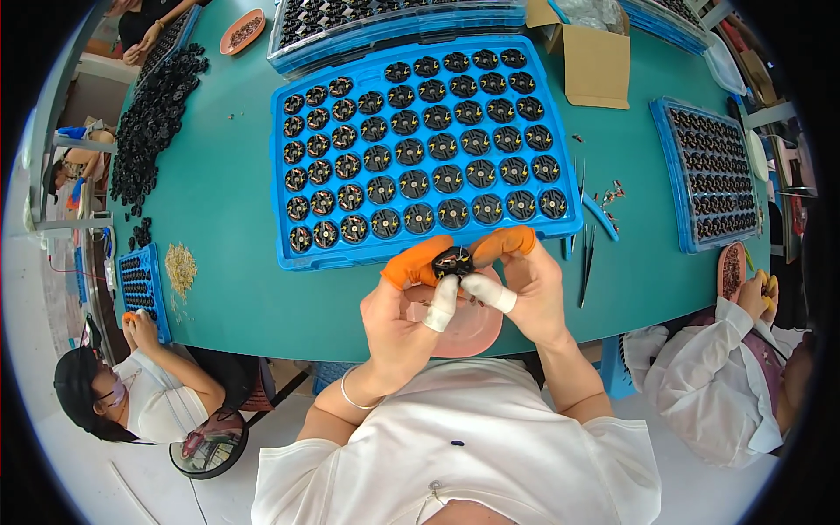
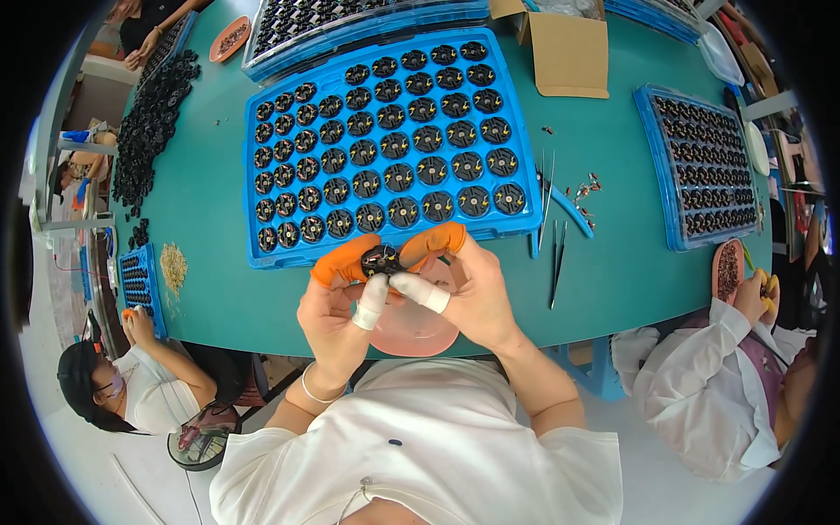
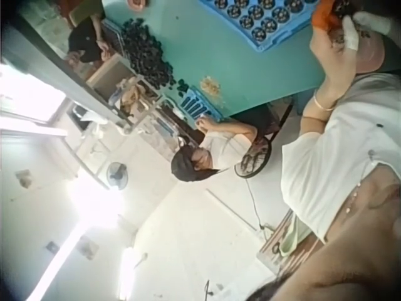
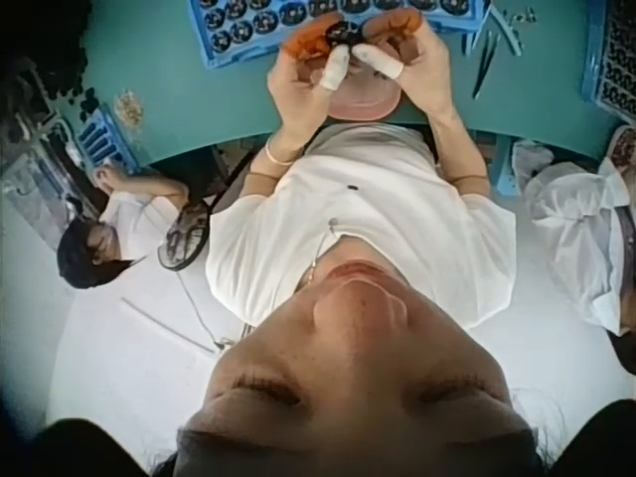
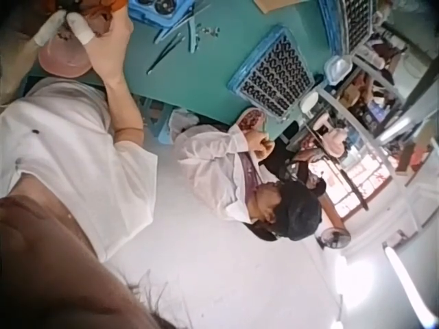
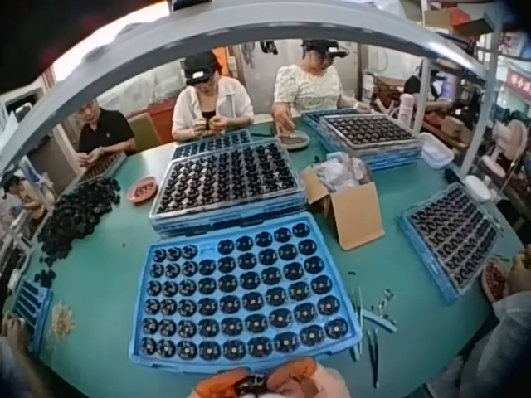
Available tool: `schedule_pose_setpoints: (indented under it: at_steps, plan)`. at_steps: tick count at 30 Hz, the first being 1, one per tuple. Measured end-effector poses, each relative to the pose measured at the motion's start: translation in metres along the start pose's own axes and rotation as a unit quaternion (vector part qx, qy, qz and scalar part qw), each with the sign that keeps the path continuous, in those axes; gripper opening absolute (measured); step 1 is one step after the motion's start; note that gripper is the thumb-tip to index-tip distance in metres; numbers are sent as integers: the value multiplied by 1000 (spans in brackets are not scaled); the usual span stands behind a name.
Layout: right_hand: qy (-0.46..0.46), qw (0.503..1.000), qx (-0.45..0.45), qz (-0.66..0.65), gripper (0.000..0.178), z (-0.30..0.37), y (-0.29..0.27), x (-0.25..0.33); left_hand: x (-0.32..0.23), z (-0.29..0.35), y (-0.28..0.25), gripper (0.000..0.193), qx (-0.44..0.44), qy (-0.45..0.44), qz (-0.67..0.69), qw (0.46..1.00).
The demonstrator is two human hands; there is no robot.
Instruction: The person assembles small electronic components by hand, inserting small pins into circular bases at a workstation.
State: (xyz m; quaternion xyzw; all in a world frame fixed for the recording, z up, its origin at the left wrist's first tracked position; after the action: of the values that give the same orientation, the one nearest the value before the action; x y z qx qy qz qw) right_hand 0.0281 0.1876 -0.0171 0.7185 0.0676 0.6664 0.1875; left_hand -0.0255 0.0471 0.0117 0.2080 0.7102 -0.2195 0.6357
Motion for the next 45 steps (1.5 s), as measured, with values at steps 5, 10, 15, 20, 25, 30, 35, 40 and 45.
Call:
schedule_pose_setpoints:
  at_steps: [5,10,15,20,25,30,35,40,45]
  plan:
    - [-7,1000,-23,-18,28,-2,5,0,3,-1,-2,35,-3,28,-32,999]
    - [-8,1000,-9,12,27,-2,3,-1,6,1,-1,35,-20,-1,38,999]
    - [-23,998,-43,43,27,-3,4,-4,4,-2,0,39,-15,100,-164,981]
    - [-2,998,-62,3,29,0,4,-4,4,-2,-2,40,39,68,-95,992]
    - [-41,996,-74,20,27,0,7,-1,3,-1,-1,40,38,59,-76,995]
    - [-27,996,-84,1,27,3,11,1,2,1,0,39,36,66,-91,993]
    - [43,989,-93,-106,32,0,8,-1,3,-2,3,41,14,48,-32,998]
    - [16,994,-75,-78,37,0,2,1,3,-3,1,42,16,39,7,999]
    - [-27,998,-57,28,41,-1,3,3,2,-1,0,39,40,64,-77,994]
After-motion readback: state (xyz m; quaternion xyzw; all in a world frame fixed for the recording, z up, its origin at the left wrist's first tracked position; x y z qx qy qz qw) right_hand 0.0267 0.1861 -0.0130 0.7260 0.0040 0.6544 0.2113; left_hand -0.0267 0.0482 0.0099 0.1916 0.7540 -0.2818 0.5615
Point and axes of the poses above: each hand's wrist, its own z-axis away from the middle knuckle, its own y-axis out of the palm, x = y × z, the point moved 3 cm from there along -z, towards the middle knuckle, and after that the axes turned 5 degrees about x, right-handed, at the moved point
